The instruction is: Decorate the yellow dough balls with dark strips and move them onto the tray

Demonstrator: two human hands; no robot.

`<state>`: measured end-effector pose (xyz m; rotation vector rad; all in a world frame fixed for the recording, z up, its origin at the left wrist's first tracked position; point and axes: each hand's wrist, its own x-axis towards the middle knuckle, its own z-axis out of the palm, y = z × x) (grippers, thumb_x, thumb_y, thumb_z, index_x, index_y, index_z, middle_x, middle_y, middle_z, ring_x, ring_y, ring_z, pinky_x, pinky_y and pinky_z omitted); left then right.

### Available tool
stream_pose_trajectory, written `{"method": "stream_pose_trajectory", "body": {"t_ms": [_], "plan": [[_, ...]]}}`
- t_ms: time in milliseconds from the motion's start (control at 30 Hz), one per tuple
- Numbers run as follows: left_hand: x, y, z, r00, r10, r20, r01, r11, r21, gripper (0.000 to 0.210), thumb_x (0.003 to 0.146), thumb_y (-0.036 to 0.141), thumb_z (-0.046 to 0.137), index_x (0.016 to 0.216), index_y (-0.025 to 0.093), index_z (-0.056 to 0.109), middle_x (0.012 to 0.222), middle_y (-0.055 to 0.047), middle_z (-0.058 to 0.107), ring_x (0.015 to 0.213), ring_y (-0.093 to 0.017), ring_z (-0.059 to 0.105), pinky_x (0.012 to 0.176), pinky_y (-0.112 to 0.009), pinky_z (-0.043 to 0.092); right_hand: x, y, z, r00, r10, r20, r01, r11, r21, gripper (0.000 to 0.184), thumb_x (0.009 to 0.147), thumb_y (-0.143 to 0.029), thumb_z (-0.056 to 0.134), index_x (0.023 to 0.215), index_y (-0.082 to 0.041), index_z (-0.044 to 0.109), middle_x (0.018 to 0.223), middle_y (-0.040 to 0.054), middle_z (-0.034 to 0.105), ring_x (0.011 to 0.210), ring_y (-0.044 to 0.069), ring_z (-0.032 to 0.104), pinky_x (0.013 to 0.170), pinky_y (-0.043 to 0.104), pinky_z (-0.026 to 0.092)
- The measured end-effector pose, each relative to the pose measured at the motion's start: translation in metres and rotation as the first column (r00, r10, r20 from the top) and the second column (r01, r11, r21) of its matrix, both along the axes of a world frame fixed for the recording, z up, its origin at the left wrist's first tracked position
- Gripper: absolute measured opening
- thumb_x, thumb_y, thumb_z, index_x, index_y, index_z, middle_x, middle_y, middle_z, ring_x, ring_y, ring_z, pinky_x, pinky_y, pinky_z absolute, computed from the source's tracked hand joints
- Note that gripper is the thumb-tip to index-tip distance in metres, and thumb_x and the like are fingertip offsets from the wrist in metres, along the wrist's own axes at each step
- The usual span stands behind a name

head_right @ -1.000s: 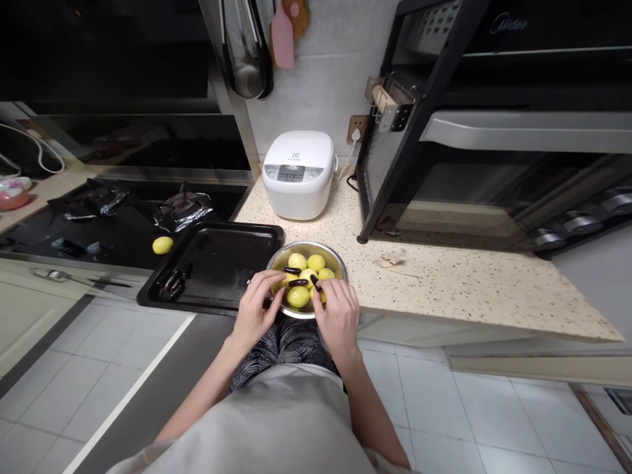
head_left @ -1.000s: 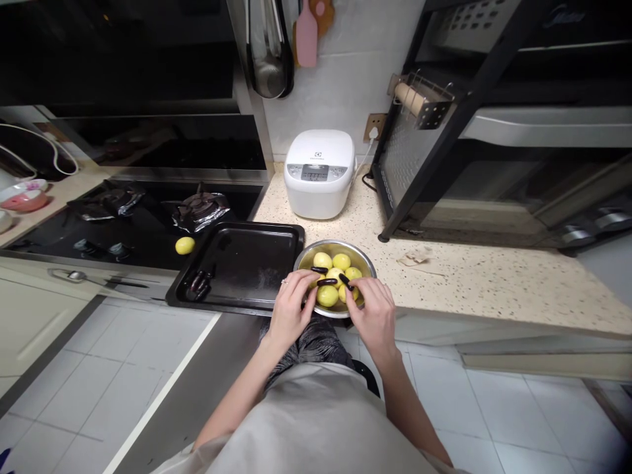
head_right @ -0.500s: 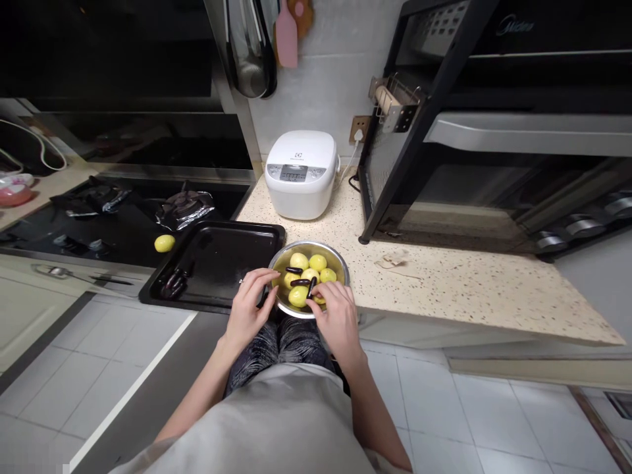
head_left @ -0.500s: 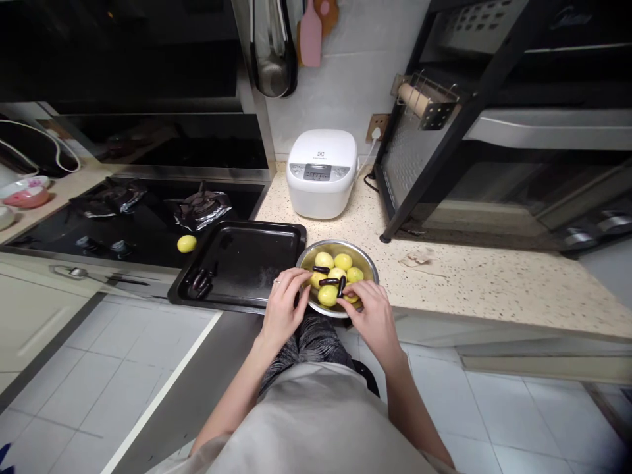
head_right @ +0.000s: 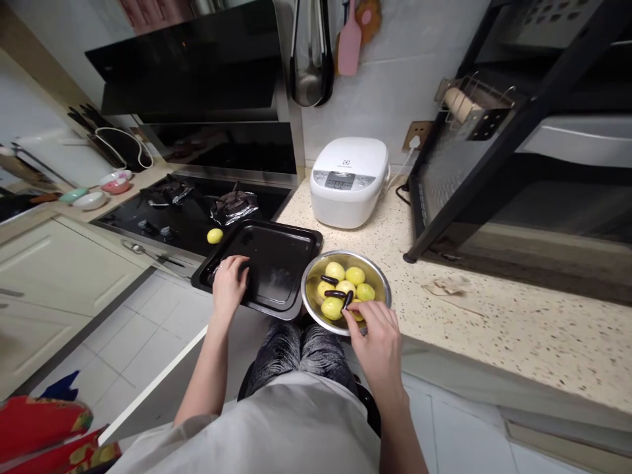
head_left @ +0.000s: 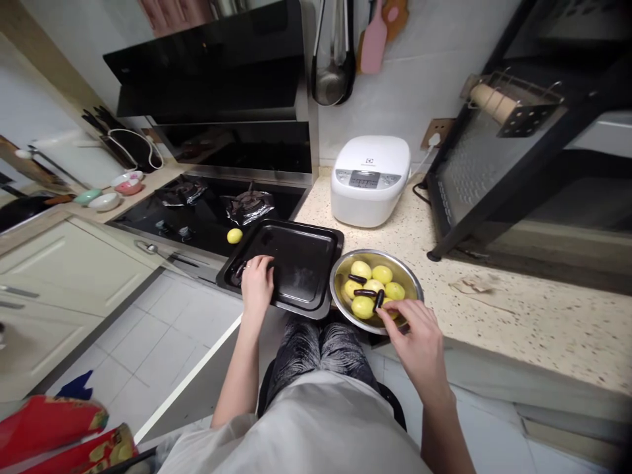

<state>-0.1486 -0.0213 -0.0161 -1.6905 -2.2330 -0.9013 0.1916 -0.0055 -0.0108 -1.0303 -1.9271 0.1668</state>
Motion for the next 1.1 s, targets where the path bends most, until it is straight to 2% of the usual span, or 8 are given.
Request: {"method": "stream_pose_trajectory", "body": {"t_ms": [267, 433, 533, 633, 733, 900, 1000, 1100], "plan": [[-0.038, 0.006, -0.005, 0.974, 0.216, -0.075, -0.225, 0.960, -0.165, 0.028, 0.092, 0.017, 0.056, 0.117, 0.016, 0.068, 0.121, -0.017, 0.070, 0.115, -0.036, 0.062, 0.098, -0.050, 0.051, -0.001, 0.001, -0.001, 1.000, 0.000, -0.011, 0.000, 1.000, -0.020, 0.011, 0.101, -0.029, 0.064, 0.091, -0.025, 0.064, 0.085, 0.0027, 0.074, 0.083, 0.024, 0.065, 0.079, 0.039, 0.045], [-0.048, 0.016, -0.001, 0.970, 0.205, -0.134, -0.233, 0.943, -0.238, 0.027, 0.092, 0.016, 0.054, 0.114, 0.016, 0.069, 0.112, -0.020, 0.071, 0.117, -0.041, 0.061, 0.097, -0.056, 0.048, 0.000, 0.000, 0.001, 1.000, -0.010, -0.022, 0.009, 0.999, -0.040, 0.010, 0.101, -0.026, 0.063, 0.091, -0.024, 0.066, 0.087, 0.0028, 0.075, 0.085, 0.024, 0.066, 0.080, 0.039, 0.047], [-0.047, 0.021, 0.003, 0.980, 0.183, -0.075, -0.196, 0.955, -0.222, 0.027, 0.091, 0.011, 0.051, 0.112, 0.016, 0.069, 0.110, -0.018, 0.071, 0.111, -0.038, 0.065, 0.098, -0.054, 0.049, 0.003, 0.000, 0.002, 0.999, -0.037, -0.027, 0.035, 0.998, -0.050, 0.012, 0.101, -0.026, 0.063, 0.090, -0.025, 0.066, 0.088, 0.0029, 0.075, 0.086, 0.024, 0.066, 0.080, 0.040, 0.047], [-0.032, 0.022, 0.007, 0.996, 0.069, 0.053, -0.063, 0.992, -0.107, 0.025, 0.093, 0.014, 0.053, 0.112, 0.018, 0.068, 0.112, -0.013, 0.072, 0.106, -0.031, 0.069, 0.098, -0.046, 0.053, 0.003, 0.000, 0.003, 0.998, -0.054, -0.038, 0.052, 0.997, -0.049, 0.012, 0.101, -0.026, 0.062, 0.090, -0.025, 0.067, 0.088, 0.0033, 0.075, 0.086, 0.024, 0.067, 0.081, 0.041, 0.049], [0.005, 0.018, 0.012, 0.975, -0.183, 0.126, 0.176, 0.982, 0.063, 0.021, 0.098, 0.019, 0.054, 0.116, 0.020, 0.066, 0.113, -0.011, 0.073, 0.108, -0.027, 0.070, 0.099, -0.042, 0.056, 0.000, 0.000, 0.005, 0.997, -0.053, -0.060, 0.050, 0.998, -0.042, 0.011, 0.101, -0.024, 0.062, 0.092, -0.025, 0.068, 0.089, 0.0038, 0.076, 0.086, 0.024, 0.068, 0.082, 0.041, 0.050], [0.085, 0.006, 0.019, 0.804, -0.583, 0.119, 0.566, 0.811, 0.150, 0.024, 0.104, 0.021, 0.055, 0.128, 0.023, 0.062, 0.117, -0.008, 0.074, 0.108, -0.022, 0.071, 0.099, -0.038, 0.058, -0.008, -0.004, 0.009, 0.998, 0.018, -0.067, -0.019, 1.000, -0.020, 0.017, 0.101, -0.021, 0.061, 0.114, -0.025, 0.071, 0.106, 0.0067, 0.079, 0.100, 0.025, 0.072, 0.089, 0.043, 0.055], [0.120, 0.000, 0.018, 0.710, -0.695, 0.110, 0.672, 0.716, 0.187, 0.029, 0.105, 0.021, 0.055, 0.135, 0.022, 0.057, 0.118, -0.009, 0.074, 0.109, -0.021, 0.072, 0.097, -0.036, 0.060, -0.009, -0.008, 0.011, 0.995, 0.091, -0.046, -0.092, 0.995, -0.021, 0.029, 0.103, -0.020, 0.059, 0.129, -0.026, 0.068, 0.119, 0.0078, 0.078, 0.110, 0.025, 0.072, 0.096, 0.045, 0.056], [0.139, -0.003, 0.013, 0.670, -0.737, 0.091, 0.710, 0.672, 0.212, 0.033, 0.106, 0.020, 0.054, 0.139, 0.022, 0.053, 0.117, -0.010, 0.073, 0.109, -0.022, 0.073, 0.096, -0.036, 0.061, -0.009, -0.009, 0.011, 0.989, 0.134, -0.059, -0.136, 0.990, -0.046, 0.027, 0.104, -0.020, 0.056, 0.126, -0.027, 0.070, 0.116, 0.0070, 0.078, 0.108, 0.024, 0.073, 0.098, 0.045, 0.057]]}}
